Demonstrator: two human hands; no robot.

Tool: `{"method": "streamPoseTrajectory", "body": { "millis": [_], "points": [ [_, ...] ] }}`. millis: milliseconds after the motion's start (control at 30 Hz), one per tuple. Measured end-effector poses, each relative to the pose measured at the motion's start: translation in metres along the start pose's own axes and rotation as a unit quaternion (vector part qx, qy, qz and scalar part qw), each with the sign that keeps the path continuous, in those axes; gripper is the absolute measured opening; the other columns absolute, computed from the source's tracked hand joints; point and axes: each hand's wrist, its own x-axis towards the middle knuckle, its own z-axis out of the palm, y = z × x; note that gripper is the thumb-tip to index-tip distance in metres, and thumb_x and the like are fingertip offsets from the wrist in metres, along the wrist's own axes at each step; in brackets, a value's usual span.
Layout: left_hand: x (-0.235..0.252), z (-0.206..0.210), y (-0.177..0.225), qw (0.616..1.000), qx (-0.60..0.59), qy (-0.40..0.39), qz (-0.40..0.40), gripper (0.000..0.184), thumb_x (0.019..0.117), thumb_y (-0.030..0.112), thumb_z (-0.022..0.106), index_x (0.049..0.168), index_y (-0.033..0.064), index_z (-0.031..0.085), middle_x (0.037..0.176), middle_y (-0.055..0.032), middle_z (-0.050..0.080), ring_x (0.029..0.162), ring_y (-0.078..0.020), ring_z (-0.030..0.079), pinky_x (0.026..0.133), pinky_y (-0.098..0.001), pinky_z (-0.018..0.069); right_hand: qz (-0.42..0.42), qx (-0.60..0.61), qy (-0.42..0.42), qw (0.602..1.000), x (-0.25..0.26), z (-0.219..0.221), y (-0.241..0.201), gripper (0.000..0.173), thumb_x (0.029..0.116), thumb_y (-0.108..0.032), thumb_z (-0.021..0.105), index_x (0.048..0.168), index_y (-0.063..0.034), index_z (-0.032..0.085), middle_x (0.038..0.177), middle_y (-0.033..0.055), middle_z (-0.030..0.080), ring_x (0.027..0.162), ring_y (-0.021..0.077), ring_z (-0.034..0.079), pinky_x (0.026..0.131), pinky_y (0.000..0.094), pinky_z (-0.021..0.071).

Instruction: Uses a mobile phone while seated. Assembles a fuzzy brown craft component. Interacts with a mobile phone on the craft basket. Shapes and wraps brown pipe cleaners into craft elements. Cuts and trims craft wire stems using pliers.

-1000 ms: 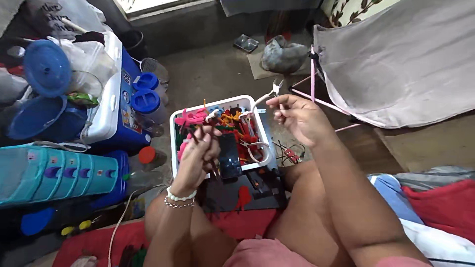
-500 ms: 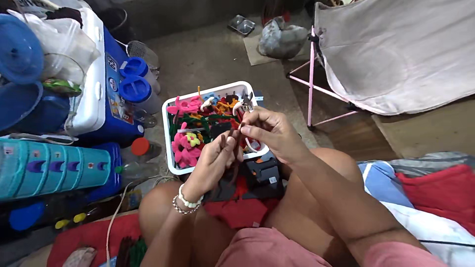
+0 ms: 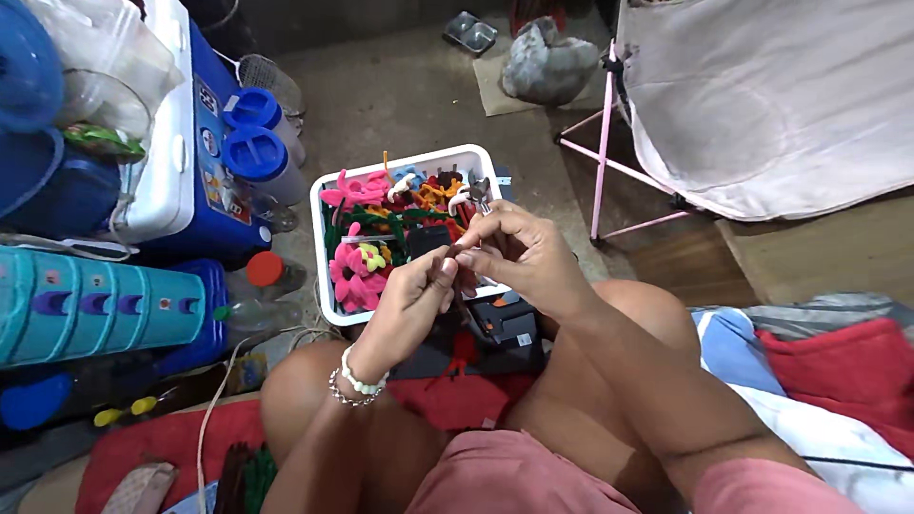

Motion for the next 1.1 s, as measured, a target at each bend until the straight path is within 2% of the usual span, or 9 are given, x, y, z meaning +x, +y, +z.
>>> {"method": "streamPoseTrajectory", "body": {
  "millis": [200, 267, 300, 367, 433, 600, 867, 1000, 1100],
  "points": [
    [-0.0001, 0.0012, 0.0022, 0.998, -0.066, -0.014, -0.014, 0.032, 0.1108, 0.017, 0.036, 0.11, 0.0031, 0.065, 0.083, 0.0081, 0.065, 0.066, 0.0054, 0.051, 0.059, -0.0119, 0.0423, 0.002, 0.041, -0.016, 0.999, -0.0016, -0.0027, 0.0005, 0.012, 0.0889, -0.011, 0.077, 0.099, -0.0071, 0.073, 0.101, 0.0013, 0.066, 0.077, 0.0038, 0.06, 0.064, 0.0169, 0.0527],
    [0.0, 0.0005, 0.0, 0.998, -0.062, -0.007, -0.019, 0.033, 0.1105, 0.019, 0.037, 0.11, 0.0037, 0.067, 0.078, 0.0084, 0.063, 0.065, 0.0042, 0.051, 0.06, -0.0129, 0.0433, -0.008, 0.032, -0.018, 0.999, -0.0016, -0.0043, 0.0007, 0.011, 0.0883, -0.01, 0.077, 0.098, -0.0072, 0.073, 0.1, 0.0011, 0.066, 0.076, 0.0038, 0.059, 0.063, 0.0168, 0.052],
    [0.0004, 0.0008, -0.0009, 0.998, -0.052, -0.002, -0.02, 0.033, 0.1104, 0.02, 0.037, 0.108, 0.0052, 0.066, 0.074, 0.0095, 0.057, 0.063, 0.0035, 0.049, 0.059, -0.0135, 0.0423, -0.017, 0.022, -0.017, 0.999, -0.0017, -0.0046, 0.0008, 0.011, 0.0879, -0.01, 0.076, 0.097, -0.0071, 0.072, 0.099, 0.0008, 0.066, 0.076, 0.0034, 0.059, 0.063, 0.0164, 0.0511],
    [0.0009, 0.0011, -0.0021, 1.0, -0.005, 0.012, -0.01, 0.033, 0.1102, 0.02, 0.037, 0.107, 0.0061, 0.067, 0.073, 0.0097, 0.054, 0.063, 0.003, 0.049, 0.058, -0.0135, 0.0422, -0.033, -0.004, -0.013, 0.999, -0.0022, -0.0041, 0.0009, 0.009, 0.0872, -0.009, 0.075, 0.095, -0.0069, 0.072, 0.097, 0.0004, 0.066, 0.075, 0.0022, 0.058, 0.061, 0.015, 0.0498],
    [0.001, 0.0011, -0.0027, 0.997, 0.068, 0.024, 0.004, 0.034, 0.1091, 0.02, 0.038, 0.111, 0.0049, 0.068, 0.079, 0.0081, 0.057, 0.065, 0.003, 0.05, 0.058, -0.0133, 0.0427, -0.031, -0.031, -0.01, 0.999, -0.003, -0.0035, 0.0006, 0.008, 0.0872, -0.01, 0.074, 0.095, -0.0067, 0.072, 0.099, 0.0012, 0.066, 0.076, 0.0025, 0.06, 0.062, 0.0156, 0.0515],
    [0.0026, 0.001, -0.0016, 0.987, 0.154, 0.029, 0.036, 0.033, 0.1073, 0.015, 0.038, 0.107, 0.002, 0.069, 0.083, 0.0045, 0.059, 0.067, 0.0027, 0.05, 0.059, -0.0135, 0.0432, -0.027, -0.086, 0.001, 0.996, -0.0045, -0.0023, 0.0015, 0.01, 0.0868, -0.013, 0.075, 0.095, -0.0079, 0.073, 0.1, 0.0015, 0.066, 0.075, 0.001, 0.058, 0.062, 0.0149, 0.05],
    [0.002, 0.0011, 0.0012, 0.942, 0.326, 0.042, 0.069, 0.033, 0.1047, 0.017, 0.043, 0.109, 0.0037, 0.073, 0.091, -0.0016, 0.063, 0.077, -0.0046, 0.058, 0.069, -0.0203, 0.0494, -0.054, -0.15, 0.015, 0.987, -0.0057, 0.0006, -0.0036, 0.006, 0.0834, -0.012, 0.074, 0.088, -0.0077, 0.073, 0.099, 0.0038, 0.069, 0.074, 0.0005, 0.06, 0.061, 0.0136, 0.05],
    [0.0019, -0.0021, 0.0028, 0.926, 0.368, 0.032, 0.085, 0.032, 0.1034, 0.017, 0.044, 0.107, 0.0059, 0.074, 0.093, -0.0031, 0.064, 0.081, -0.0093, 0.061, 0.07, -0.0255, 0.0515, -0.041, -0.15, 0.005, 0.988, -0.0054, -0.0004, -0.0028, 0.008, 0.0833, -0.012, 0.076, 0.087, -0.0082, 0.071, 0.098, 0.0025, 0.07, 0.071, 0.0007, 0.06, 0.057, 0.0145, 0.0497],
    [0.0017, -0.0024, 0.0032, 0.926, 0.367, 0.031, 0.086, 0.032, 0.1034, 0.017, 0.045, 0.106, 0.0062, 0.074, 0.093, -0.003, 0.064, 0.081, -0.0093, 0.061, 0.07, -0.0254, 0.0514, -0.04, -0.14, -0.003, 0.989, -0.0057, -0.0004, -0.003, 0.008, 0.0846, -0.012, 0.075, 0.09, -0.007, 0.072, 0.101, 0.0033, 0.07, 0.073, 0.0011, 0.061, 0.059, 0.0149, 0.051]
  ]
}}
